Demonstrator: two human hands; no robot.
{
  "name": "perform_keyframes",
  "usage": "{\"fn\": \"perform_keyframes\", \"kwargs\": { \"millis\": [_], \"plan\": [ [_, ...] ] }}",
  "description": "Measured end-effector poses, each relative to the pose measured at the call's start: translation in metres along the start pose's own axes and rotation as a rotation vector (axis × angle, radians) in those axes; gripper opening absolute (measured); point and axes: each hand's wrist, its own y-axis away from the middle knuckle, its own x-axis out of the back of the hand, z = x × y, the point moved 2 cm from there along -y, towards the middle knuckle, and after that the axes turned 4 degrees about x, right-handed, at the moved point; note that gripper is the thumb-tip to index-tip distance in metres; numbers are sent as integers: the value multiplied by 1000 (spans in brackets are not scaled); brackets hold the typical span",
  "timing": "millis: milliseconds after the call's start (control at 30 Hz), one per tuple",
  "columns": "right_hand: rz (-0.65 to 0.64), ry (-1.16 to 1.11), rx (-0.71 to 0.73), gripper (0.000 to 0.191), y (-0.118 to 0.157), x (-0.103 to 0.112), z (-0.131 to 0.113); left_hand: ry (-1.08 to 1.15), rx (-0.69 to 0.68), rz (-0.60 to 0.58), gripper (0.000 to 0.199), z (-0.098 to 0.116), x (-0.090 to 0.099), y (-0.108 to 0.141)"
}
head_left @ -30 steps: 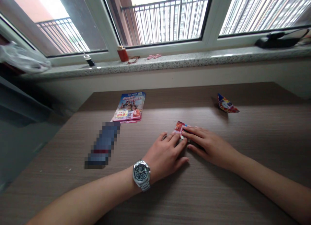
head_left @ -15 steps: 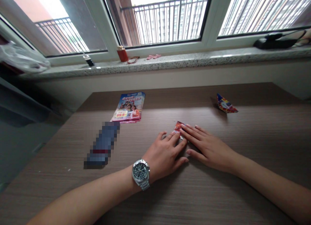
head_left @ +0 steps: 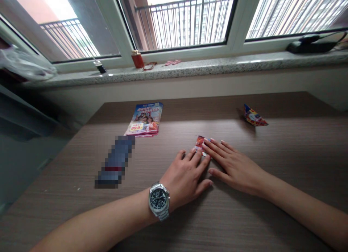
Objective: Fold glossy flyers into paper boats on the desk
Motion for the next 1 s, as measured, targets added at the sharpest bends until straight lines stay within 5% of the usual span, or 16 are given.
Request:
{"fn": "perform_keyframes", "kwargs": {
  "millis": [300,567,1000],
  "plan": [
    [65,-2,-28,60,-2,1,0,19,-25,49,59,-3,-1,-3],
    [146,52,32,57,-5,4,5,47,-183,102,47,-2,-11,-7],
    [3,19,-8,63,-7,-5,7,85,-207,99,41,-5,-13,-8]
  ]
}}
